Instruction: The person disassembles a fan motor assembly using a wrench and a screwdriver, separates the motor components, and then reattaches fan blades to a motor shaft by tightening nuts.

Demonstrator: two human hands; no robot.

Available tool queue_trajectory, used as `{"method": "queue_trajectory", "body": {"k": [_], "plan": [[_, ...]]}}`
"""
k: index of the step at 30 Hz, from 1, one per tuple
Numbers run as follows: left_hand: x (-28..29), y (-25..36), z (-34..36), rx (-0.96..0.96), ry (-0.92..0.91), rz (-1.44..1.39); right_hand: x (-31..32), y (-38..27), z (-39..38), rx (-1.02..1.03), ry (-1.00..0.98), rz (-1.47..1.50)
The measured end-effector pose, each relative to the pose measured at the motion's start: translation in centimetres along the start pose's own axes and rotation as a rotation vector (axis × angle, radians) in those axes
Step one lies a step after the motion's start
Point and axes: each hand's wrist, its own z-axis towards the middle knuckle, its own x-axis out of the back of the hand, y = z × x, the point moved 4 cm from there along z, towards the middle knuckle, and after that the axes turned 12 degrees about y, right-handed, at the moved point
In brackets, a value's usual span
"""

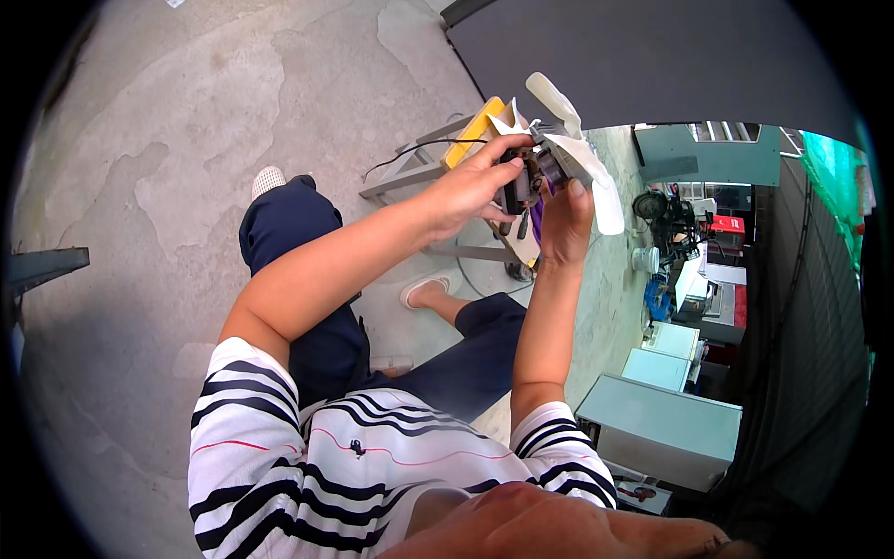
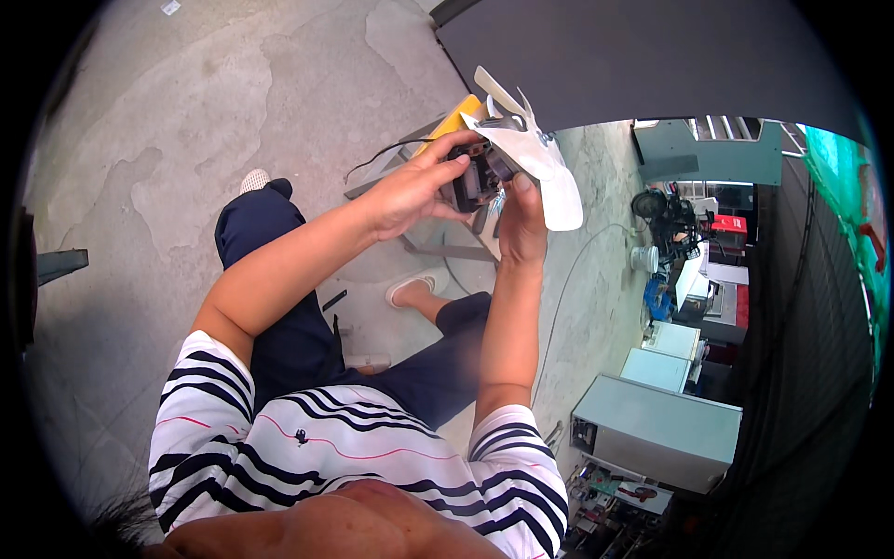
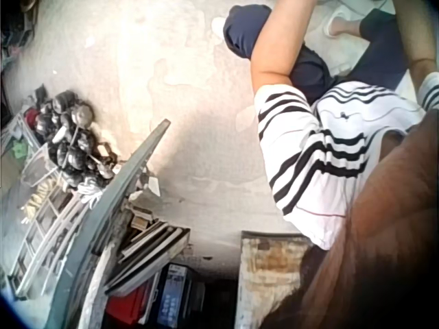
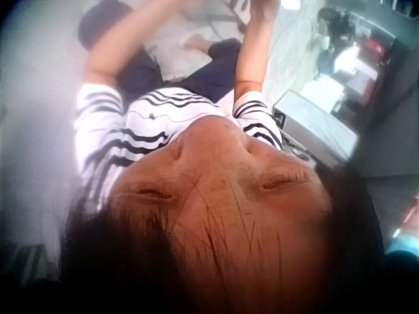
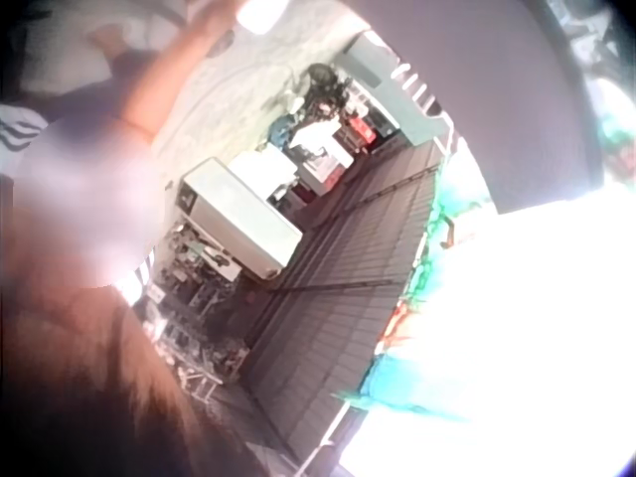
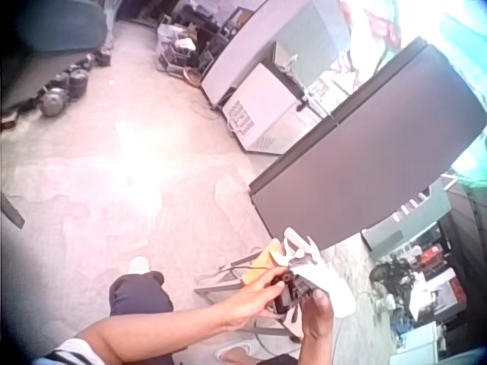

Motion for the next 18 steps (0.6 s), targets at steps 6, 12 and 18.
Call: {"method": "queue_trajectory", "body": {"k": [6, 12, 18], "plan": [[-0.15, -0.02, -0.17, 0.008, 0.041, -0.033, -0.33, 0.16, 0.01, -0.002, -0.028, 0.037], [-0.17, -0.25, -0.05, 0.034, -0.017, -0.080, -0.30, 0.20, 0.12, 0.023, -0.024, 0.023], [-0.05, -0.46, -0.02, 0.034, 0.011, -0.128, -0.40, 0.33, 0.77, 0.047, -0.055, -0.020]]}}
